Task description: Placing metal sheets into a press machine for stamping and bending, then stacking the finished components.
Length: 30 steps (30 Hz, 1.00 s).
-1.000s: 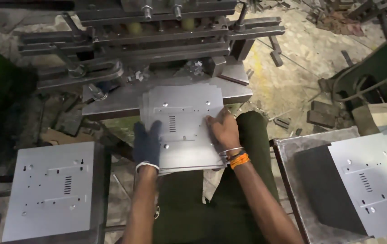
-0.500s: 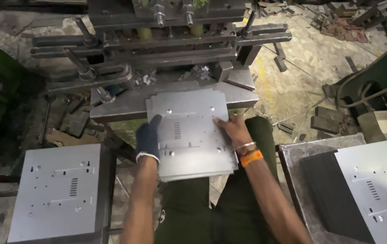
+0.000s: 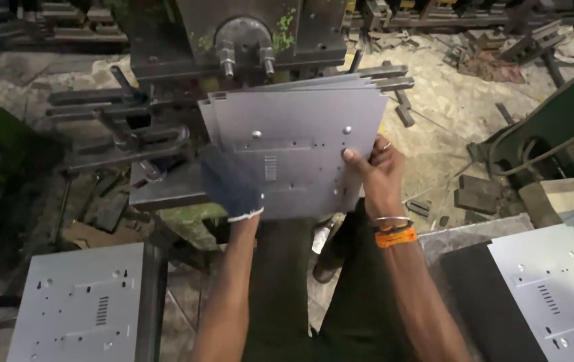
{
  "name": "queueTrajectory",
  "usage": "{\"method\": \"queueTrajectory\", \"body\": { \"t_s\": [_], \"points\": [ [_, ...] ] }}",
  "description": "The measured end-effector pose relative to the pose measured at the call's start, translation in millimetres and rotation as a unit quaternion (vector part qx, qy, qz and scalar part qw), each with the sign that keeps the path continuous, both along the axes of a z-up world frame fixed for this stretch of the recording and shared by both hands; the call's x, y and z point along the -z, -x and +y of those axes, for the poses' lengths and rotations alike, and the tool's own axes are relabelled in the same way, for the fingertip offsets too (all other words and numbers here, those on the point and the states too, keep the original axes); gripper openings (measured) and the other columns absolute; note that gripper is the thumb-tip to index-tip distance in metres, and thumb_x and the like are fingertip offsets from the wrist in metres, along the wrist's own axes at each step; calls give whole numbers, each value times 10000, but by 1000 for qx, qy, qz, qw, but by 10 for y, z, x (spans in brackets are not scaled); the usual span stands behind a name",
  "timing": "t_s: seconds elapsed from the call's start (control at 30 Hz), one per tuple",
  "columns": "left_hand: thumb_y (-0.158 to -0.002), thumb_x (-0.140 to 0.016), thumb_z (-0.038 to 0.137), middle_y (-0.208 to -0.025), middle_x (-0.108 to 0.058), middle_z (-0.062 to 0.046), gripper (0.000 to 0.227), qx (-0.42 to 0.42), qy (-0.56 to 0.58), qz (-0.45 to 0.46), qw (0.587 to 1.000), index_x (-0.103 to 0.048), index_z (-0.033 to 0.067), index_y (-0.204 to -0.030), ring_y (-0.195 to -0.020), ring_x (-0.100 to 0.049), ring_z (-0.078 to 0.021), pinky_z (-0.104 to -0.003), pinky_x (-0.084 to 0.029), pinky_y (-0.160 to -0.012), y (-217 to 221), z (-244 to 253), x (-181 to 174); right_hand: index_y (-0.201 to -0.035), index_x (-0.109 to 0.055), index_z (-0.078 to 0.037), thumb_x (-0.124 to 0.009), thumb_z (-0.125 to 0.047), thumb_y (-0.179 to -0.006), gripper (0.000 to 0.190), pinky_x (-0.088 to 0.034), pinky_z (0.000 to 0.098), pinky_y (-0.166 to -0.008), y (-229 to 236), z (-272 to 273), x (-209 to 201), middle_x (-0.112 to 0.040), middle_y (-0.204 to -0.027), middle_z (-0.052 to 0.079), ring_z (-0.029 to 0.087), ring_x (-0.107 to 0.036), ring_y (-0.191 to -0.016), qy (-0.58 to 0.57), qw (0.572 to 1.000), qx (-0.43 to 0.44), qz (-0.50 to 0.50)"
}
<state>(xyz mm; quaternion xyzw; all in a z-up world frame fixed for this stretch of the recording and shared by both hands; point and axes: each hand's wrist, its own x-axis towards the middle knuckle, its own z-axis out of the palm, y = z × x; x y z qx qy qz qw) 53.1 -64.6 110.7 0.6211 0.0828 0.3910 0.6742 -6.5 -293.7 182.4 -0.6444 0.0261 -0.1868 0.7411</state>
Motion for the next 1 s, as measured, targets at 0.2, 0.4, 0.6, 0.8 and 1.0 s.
{"method": "queueTrajectory", "body": {
  "t_s": [0.2,0.4,0.6,0.8,1.0],
  "points": [
    [-1113,-447,395,-1062,-697,-196,541,1,23,-90,996,-659,-91,-1225,-893,-620,-295,-451,-491,-793,-528,-138,-94,-1166,-671,17,-779,69,-840,347,-534,286,-933,-482,-152,90,-724,-1091,49,129,-671,-1007,-11,993,-12,-120],
    [-1055,-483,376,-929,-551,-243,708,122,35,-33,991,-336,-35,-1612,-723,-397,-305,-475,-391,-667,-412,-132,111,-1133,-654,2,-784,20,-870,295,-530,278,-744,-684,-187,504,-726,-997,36,118,-666,-883,28,999,30,-26],
    [-1022,-545,314,-1139,-622,-211,463,11,-178,36,983,-531,1,-1363,-981,-601,-308,-405,-454,-845,-212,-190,-63,-1295,-587,-6,-719,-29,-1006,319,-504,260,-794,-719,-106,719,-643,-1038,13,100,-585,-919,10,993,34,-113],
    [-1092,-507,207,-1703,-371,-243,647,-22,-284,-26,958,-271,-6,-1656,-1596,-365,-341,-393,-282,-1323,-37,-215,58,-1413,-494,13,-641,-38,-1019,424,-500,274,-985,-622,173,464,-620,-1246,59,125,-584,-1132,41,985,55,-156],
    [-1039,-631,289,-1684,-326,-222,847,140,-113,-38,983,-143,-50,-1642,-1517,-398,-301,-393,-327,-1233,-27,-104,-243,-1374,-513,37,-683,-31,-991,425,-491,283,-1003,-705,75,427,-634,-1256,69,123,-586,-1141,95,984,52,-138]
  ]
}}
